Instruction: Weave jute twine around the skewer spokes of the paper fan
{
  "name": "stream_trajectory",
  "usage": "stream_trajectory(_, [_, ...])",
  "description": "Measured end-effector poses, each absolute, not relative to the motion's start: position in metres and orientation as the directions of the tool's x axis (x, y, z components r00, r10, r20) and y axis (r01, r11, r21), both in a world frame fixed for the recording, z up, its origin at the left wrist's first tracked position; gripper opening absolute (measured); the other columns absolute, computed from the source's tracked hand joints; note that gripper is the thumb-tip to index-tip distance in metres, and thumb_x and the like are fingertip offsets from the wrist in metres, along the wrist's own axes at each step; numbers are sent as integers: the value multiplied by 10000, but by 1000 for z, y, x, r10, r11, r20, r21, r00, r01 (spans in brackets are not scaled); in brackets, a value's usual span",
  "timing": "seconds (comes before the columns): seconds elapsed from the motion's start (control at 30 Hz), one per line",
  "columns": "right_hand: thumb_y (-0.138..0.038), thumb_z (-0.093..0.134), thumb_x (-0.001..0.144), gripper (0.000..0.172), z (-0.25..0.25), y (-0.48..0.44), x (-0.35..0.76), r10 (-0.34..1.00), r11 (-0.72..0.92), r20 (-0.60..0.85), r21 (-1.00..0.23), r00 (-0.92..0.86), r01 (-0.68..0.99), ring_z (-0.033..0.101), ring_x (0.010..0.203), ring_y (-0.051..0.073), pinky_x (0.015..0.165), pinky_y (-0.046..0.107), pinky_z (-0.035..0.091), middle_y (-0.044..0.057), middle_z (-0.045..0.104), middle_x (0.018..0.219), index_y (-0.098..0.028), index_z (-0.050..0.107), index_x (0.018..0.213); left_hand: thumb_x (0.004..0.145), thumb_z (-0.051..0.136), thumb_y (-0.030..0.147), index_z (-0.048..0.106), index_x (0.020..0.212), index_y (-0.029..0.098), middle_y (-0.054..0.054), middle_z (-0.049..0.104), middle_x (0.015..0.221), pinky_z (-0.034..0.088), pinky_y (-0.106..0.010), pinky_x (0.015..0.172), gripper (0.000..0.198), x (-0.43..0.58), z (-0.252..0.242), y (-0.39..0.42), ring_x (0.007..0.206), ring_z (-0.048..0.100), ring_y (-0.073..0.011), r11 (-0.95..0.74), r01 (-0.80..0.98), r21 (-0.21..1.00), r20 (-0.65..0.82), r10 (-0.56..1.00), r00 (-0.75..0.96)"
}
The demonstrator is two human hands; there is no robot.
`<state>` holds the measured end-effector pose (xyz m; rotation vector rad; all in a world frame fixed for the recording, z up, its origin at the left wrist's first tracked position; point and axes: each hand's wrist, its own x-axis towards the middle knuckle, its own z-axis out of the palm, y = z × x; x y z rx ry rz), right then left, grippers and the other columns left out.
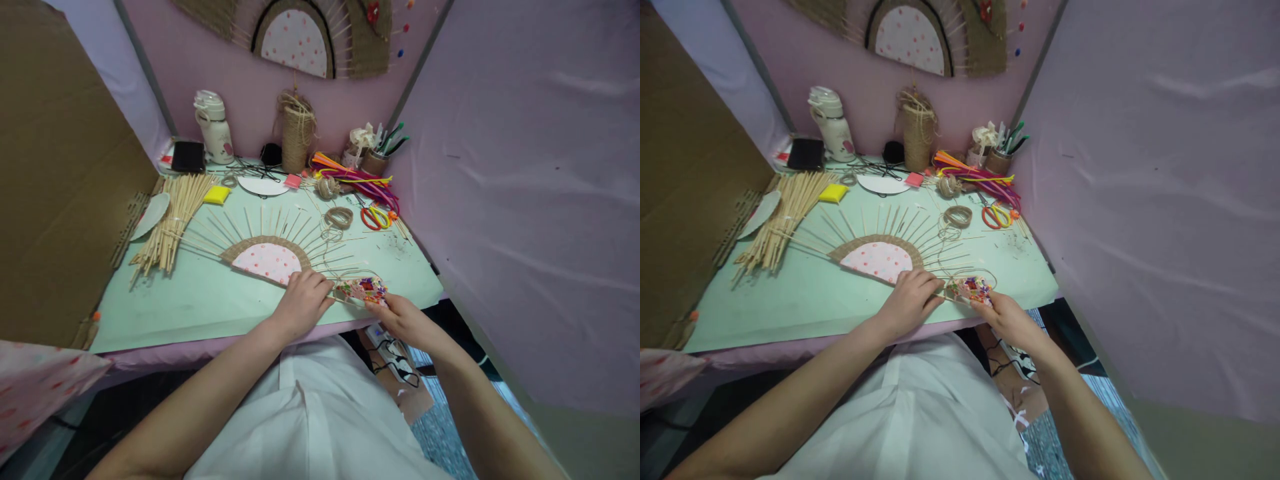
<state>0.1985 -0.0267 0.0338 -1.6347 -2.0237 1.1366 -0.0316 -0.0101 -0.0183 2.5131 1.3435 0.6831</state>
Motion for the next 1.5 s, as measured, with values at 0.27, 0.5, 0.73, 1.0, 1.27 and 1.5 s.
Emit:
stream_trajectory(0.27, [-517,467,894,425,34,-28,198,928,24,-243,-717,-282,697,548,636,185,575,271,434,33,619,657,-145,663,948,929,558,333,632,1091,181,-62,660,1064,349,-399,879,234,-32,-18,-11,1058,516,-239,-563,728,391,294,826,481])
stream_trajectory(0.5, [-507,480,892,399,36,-29,199,924,15,-257,-715,-283,699,506,585,155,536,252,409,10,581,621,-149,655,917,931,554,325,629,1093,176,-66,661,1064,356,-403,883,233,-32,-18,-10,1055,518,-237,-560,730,391,282,828,485])
stream_trajectory(0.73, [-531,511,872,370,42,-32,202,936,-20,-245,-752,-252,658,464,526,156,487,258,376,-22,480,503,-187,617,785,937,539,320,623,1091,183,-74,659,1073,353,-400,886,223,-32,-17,-11,1062,520,-239,-561,727,396,283,827,485])
stream_trajectory(1.0, [-570,559,844,407,48,-35,204,990,-104,-132,-932,-58,346,378,488,102,432,238,313,-36,419,553,-200,500,687,936,540,318,620,1091,181,-72,660,1056,351,-390,880,222,-32,-19,-10,1056,519,-236,-565,726,391,296,825,482])
stream_trajectory(1.27, [-537,608,823,354,44,-24,219,998,-52,-49,-983,25,176,382,497,87,406,215,301,-37,435,631,-188,556,797,935,543,311,608,1119,178,-68,663,1052,351,-391,883,236,-32,-19,-10,1057,522,-238,-568,720,399,306,823,479])
stream_trajectory(1.5, [-542,556,845,382,37,-40,223,945,-131,-281,-792,-165,596,351,454,100,408,227,274,-40,438,504,-180,593,730,934,543,304,615,1107,180,-75,663,1076,355,-394,882,224,-31,-17,-11,1066,525,-240,-564,727,391,302,825,478])
